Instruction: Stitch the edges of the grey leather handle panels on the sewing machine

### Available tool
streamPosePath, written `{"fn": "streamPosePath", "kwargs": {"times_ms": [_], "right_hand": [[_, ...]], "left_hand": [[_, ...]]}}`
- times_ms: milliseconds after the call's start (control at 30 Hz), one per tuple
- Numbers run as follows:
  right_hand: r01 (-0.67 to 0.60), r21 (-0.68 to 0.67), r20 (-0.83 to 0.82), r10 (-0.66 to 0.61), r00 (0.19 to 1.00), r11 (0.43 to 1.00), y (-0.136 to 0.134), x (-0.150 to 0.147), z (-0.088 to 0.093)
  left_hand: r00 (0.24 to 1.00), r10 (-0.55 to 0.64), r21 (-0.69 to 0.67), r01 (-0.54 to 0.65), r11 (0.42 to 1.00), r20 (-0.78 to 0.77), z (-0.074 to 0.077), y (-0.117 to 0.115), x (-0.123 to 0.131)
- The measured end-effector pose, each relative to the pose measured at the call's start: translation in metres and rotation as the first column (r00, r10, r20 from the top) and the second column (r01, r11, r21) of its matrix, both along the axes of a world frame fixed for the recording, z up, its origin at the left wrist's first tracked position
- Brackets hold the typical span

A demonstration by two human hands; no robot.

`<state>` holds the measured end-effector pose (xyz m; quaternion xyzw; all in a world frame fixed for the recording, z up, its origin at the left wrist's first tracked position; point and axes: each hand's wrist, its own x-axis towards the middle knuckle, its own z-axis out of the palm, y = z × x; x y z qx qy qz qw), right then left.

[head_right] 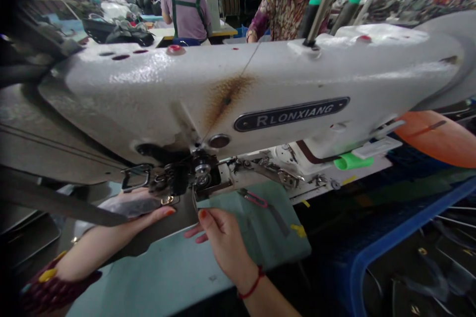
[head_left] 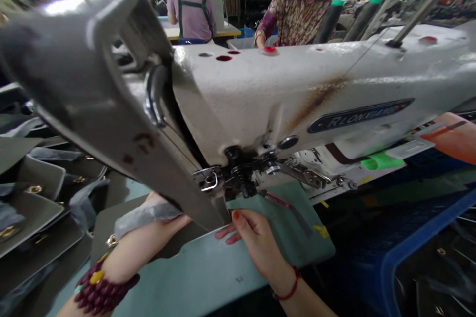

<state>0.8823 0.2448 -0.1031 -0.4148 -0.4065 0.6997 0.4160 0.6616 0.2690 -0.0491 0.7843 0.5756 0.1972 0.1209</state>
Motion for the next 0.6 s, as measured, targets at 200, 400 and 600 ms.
{"fn": "streamPosePath", "kwargs": {"times_ms": [200,400,600], "right_hand": [[-0.023,0.084,0.079,0.016,0.997,0.996,0.003,-0.008,0.004],[-0.020,0.122,0.132,0.004,0.991,0.992,0.002,-0.012,-0.002],[0.039,0.122,0.182,-0.061,0.981,0.992,-0.001,-0.017,-0.013]], "left_hand": [[0.997,-0.015,-0.018,0.014,1.000,-0.069,0.000,0.001,-0.002],[0.985,-0.080,-0.084,0.068,0.994,-0.150,0.007,0.003,0.001],[0.990,-0.067,-0.023,0.065,0.998,-0.128,0.009,0.003,0.004]]}}
